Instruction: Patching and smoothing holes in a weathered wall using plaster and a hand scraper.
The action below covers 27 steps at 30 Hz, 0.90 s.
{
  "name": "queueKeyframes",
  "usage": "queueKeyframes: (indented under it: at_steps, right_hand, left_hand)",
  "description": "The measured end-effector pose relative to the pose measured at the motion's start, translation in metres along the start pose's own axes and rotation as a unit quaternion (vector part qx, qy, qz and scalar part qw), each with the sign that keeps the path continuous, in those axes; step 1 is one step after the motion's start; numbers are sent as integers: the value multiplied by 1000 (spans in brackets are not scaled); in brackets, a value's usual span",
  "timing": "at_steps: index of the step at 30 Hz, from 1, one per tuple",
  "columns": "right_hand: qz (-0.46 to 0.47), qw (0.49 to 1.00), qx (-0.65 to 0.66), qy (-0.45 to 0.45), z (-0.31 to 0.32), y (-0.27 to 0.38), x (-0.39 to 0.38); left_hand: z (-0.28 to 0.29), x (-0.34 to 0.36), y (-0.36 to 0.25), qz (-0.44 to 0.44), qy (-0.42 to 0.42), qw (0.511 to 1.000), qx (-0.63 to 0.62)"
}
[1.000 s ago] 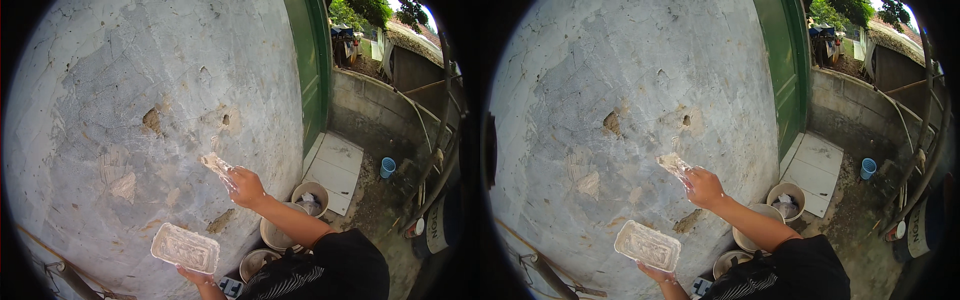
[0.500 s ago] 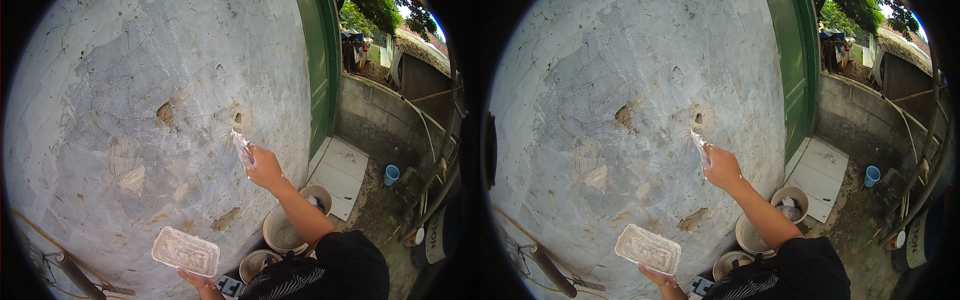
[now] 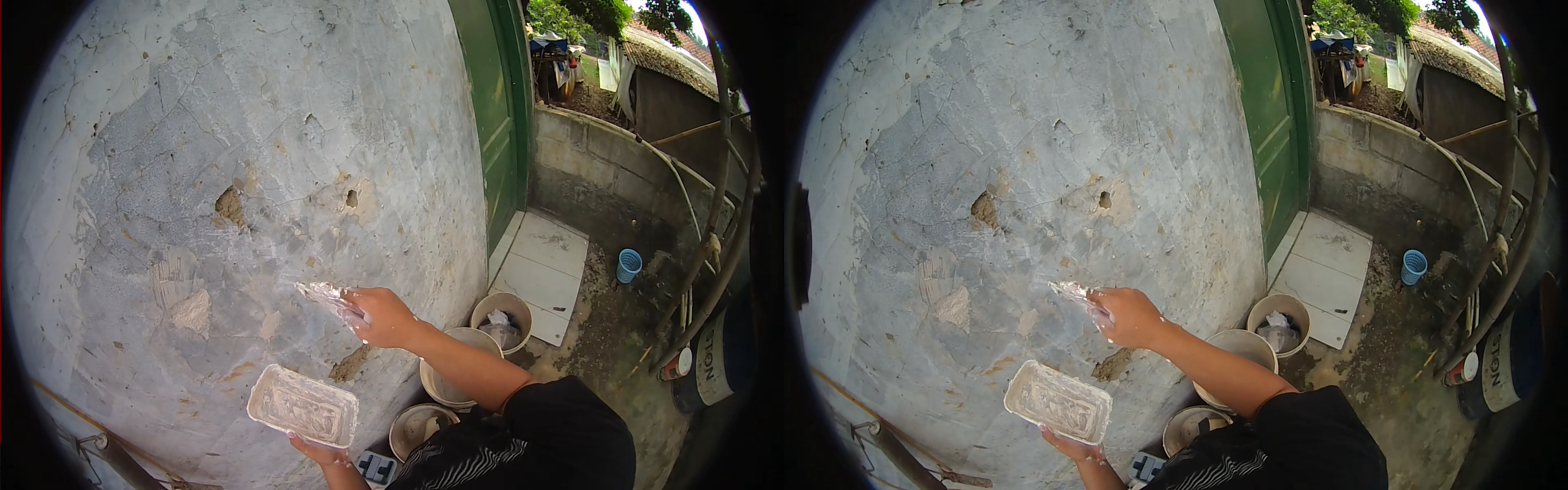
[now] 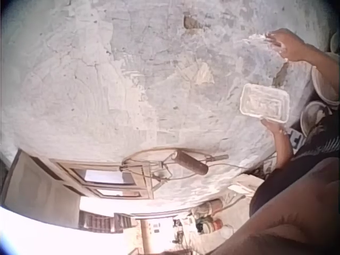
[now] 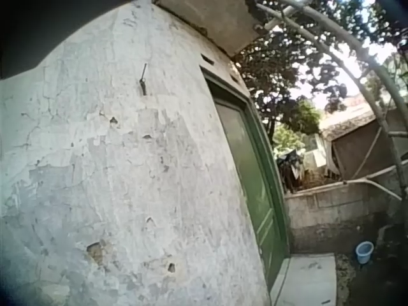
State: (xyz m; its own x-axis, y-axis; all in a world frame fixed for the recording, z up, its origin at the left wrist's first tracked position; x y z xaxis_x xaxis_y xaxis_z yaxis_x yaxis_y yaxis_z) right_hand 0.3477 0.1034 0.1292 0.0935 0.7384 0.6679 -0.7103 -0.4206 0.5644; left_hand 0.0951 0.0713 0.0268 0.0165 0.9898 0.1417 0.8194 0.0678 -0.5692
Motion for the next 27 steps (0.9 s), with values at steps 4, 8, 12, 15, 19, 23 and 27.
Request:
queueKeyframes:
  at_steps: [4, 8, 12, 15, 19, 23, 27]
  right_hand:
    - [-71, 994, 65, -44, 29, -25, -4]
    - [-152, 976, 112, -108, 47, -42, 8]
    - [-140, 980, 52, -134, 30, -41, 18]
    - [-112, 983, 82, -121, 12, -28, 16]
    - [-142, 974, 133, -113, 28, -26, 21]
    - [-126, 974, -11, -189, 60, -33, 36]
    - [-124, 951, -198, -203, 64, -32, 44]
  left_hand:
    - [14, -7, 1, 0, -14, 1000, 12]
    - [15, -16, -6, 1, -34, 999, 35]
    - [27, -16, -10, -7, -23, 999, 25]
    - [31, -16, -13, -25, -38, 999, 22]
    - [35, -18, -17, -30, -52, 998, 30]
    - [35, -18, -21, -36, -46, 998, 26]
    - [37, -17, -19, -18, -41, 998, 33]
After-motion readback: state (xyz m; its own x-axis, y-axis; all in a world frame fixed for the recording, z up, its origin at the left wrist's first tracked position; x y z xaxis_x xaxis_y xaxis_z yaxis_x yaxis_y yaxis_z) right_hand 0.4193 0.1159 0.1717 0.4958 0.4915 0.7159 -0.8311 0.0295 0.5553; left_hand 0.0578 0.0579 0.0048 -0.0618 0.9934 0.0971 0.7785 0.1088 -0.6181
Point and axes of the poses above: each hand's wrist, its own x-axis towards the middle knuckle, its own z-axis out of the back of the hand, y = z × x, the point moved 3 cm from there along x, towards the middle knuckle, and after that the axes turned 5 degrees about -x, right-handed, at the moved point
